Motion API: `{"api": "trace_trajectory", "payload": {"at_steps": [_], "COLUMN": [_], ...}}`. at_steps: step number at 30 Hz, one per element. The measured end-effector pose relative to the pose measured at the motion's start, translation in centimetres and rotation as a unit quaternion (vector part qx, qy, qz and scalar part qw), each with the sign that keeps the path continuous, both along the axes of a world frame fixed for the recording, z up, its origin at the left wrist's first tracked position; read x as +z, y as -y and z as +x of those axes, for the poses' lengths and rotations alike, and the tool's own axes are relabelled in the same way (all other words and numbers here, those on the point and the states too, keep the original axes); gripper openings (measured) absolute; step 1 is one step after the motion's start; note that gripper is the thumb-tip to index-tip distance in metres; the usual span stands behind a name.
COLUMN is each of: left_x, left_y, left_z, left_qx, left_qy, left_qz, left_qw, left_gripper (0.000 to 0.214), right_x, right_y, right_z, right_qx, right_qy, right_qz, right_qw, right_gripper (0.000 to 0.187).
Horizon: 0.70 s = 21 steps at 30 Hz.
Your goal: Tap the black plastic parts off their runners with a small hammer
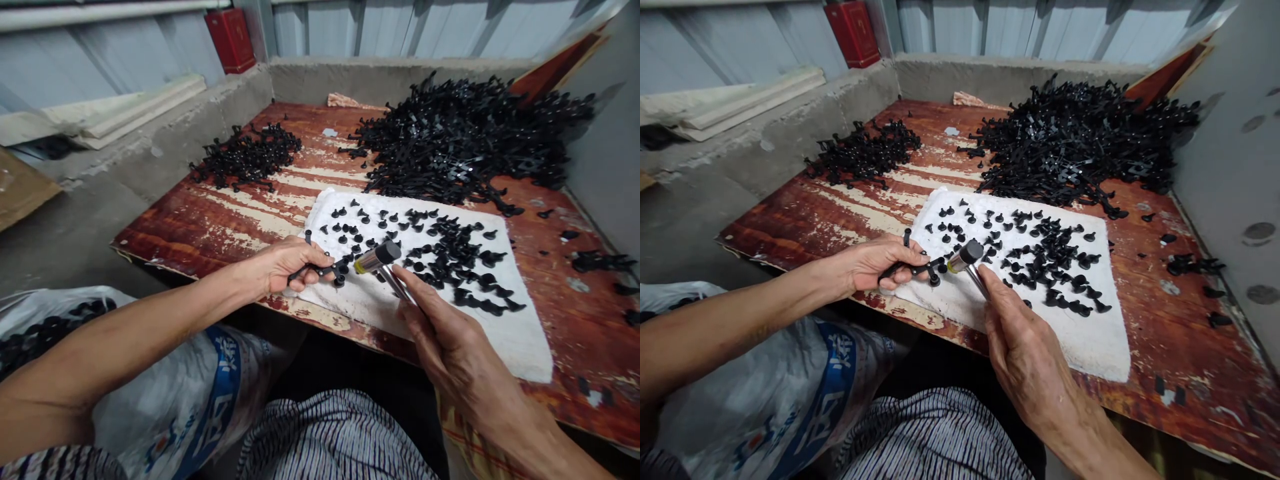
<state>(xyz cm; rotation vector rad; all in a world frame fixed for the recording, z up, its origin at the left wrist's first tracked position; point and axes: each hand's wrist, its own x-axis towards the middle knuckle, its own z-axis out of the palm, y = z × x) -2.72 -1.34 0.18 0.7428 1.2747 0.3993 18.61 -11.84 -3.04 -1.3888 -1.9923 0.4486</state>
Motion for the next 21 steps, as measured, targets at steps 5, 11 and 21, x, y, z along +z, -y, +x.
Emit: {"api": "trace_trajectory", "payload": {"at_steps": [5, 11, 21], "left_x": [0.1, 0.1, -0.1], "left_y": [0.1, 0.1, 0.0], "left_z": [0.1, 0.2, 0.1], "left_qx": [0.001, -0.007, -0.010], "left_qy": [-0.009, -0.015, 0.002], "left_qz": [0.010, 0.014, 0.025], "left_qw": [1.000, 1.000, 1.000], "left_gripper": [0.019, 0.018, 0.022], "right_x": [0.3, 0.8, 1.7], "right_y": [-0.8, -1.1, -1.0], "right_z": [-0.5, -1.0, -0.8], "right_qx": [0.013, 0.019, 0.013], "right_qy": [0.023, 0.018, 0.041], "right_qz": [0.038, 0.051, 0.102], "right_qw": [0.999, 0.998, 0.994], "right_gripper": [0.053, 0.057, 0.066]}}
